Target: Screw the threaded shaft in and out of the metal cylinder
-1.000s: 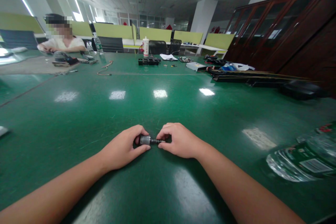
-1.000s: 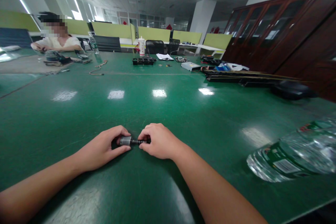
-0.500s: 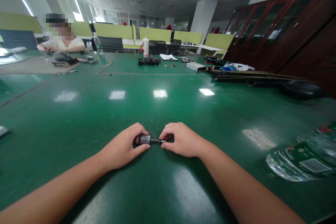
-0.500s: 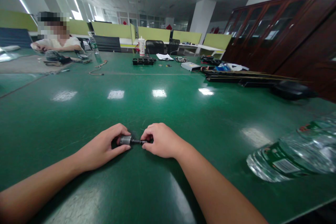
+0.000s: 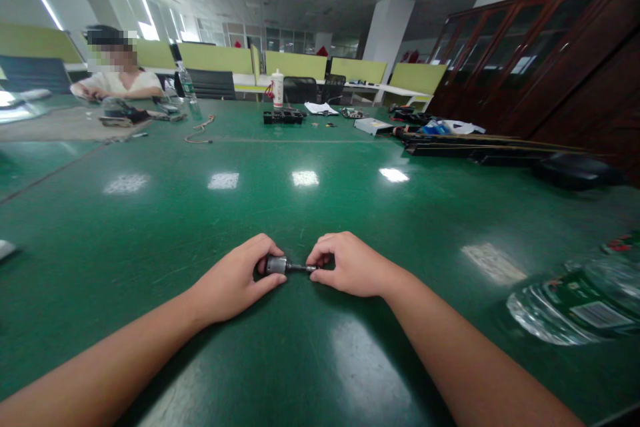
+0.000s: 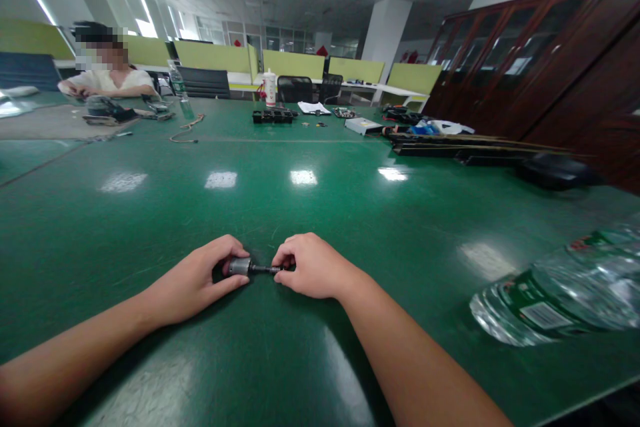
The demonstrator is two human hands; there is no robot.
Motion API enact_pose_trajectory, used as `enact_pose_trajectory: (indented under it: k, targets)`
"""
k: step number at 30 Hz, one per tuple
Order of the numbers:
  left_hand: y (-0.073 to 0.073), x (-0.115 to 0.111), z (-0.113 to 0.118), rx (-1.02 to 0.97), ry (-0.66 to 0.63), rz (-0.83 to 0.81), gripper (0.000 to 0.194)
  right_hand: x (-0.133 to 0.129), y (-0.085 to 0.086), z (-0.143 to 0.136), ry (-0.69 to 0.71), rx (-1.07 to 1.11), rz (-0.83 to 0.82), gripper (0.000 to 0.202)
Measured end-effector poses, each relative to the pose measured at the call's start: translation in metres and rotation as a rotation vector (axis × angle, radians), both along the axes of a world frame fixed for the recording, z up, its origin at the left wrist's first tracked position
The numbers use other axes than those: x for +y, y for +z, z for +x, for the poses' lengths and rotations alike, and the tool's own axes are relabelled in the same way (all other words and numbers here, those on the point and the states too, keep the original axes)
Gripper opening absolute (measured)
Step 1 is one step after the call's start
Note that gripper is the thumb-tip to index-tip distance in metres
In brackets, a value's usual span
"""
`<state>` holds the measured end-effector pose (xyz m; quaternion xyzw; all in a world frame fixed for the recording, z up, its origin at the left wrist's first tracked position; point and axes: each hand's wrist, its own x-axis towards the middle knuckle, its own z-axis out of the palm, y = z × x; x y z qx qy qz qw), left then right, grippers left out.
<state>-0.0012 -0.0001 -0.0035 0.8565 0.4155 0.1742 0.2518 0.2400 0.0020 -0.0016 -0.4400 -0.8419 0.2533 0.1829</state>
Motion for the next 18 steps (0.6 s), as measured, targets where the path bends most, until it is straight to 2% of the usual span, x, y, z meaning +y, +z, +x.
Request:
enact_pose_trajectory:
  k: [18]
  targets:
    - [-0.0007,0.0008,0.0004,0.013,0.0,-0.007,0.021,0.0008,0.0004,0.004,-0.007,0.005,-0.036,0.012]
